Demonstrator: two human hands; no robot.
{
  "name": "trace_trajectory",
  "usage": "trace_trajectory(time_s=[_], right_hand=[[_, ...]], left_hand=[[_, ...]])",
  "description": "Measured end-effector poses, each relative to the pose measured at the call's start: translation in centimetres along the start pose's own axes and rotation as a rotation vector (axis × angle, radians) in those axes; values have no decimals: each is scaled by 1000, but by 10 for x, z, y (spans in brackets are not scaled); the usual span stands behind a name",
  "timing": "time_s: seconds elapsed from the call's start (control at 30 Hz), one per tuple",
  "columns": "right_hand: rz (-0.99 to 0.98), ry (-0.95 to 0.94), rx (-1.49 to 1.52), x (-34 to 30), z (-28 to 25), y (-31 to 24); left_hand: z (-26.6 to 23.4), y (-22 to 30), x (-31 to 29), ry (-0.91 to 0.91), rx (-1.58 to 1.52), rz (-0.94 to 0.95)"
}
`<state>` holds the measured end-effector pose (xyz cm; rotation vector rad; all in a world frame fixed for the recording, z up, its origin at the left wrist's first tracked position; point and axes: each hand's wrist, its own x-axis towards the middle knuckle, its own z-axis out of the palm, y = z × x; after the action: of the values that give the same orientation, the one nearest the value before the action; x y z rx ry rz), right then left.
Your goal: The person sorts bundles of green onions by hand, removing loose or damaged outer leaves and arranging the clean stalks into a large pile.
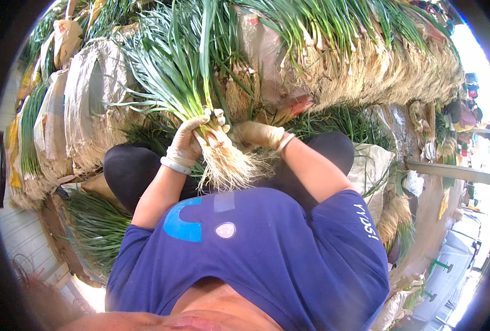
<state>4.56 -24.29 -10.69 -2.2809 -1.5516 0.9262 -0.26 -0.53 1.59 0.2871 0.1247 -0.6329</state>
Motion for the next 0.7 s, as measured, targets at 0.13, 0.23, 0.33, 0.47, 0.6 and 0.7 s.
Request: trace_trajectory(time_s=[0.13,0.23,0.33,0.47,0.6,0.7], right_hand=[[860,690,-50,-41,-122,-17],[1223,895,-158,-61,-192,2],[1246,879,-193,-53,-190,36],[1072,718,186,-39,-165,-10],[468,493,-326,-46,-55,-68],[272,198,39,-65,-19,-80]], left_hand=[[5,-2,-6,134,-27,17],[-4,-6,0,83,-25,86],[2,-1,1,12,50,92],[23,11,-14,22,126,193],[43,17,-20,30,266,323],[60,16,-19,-3,330,346]])
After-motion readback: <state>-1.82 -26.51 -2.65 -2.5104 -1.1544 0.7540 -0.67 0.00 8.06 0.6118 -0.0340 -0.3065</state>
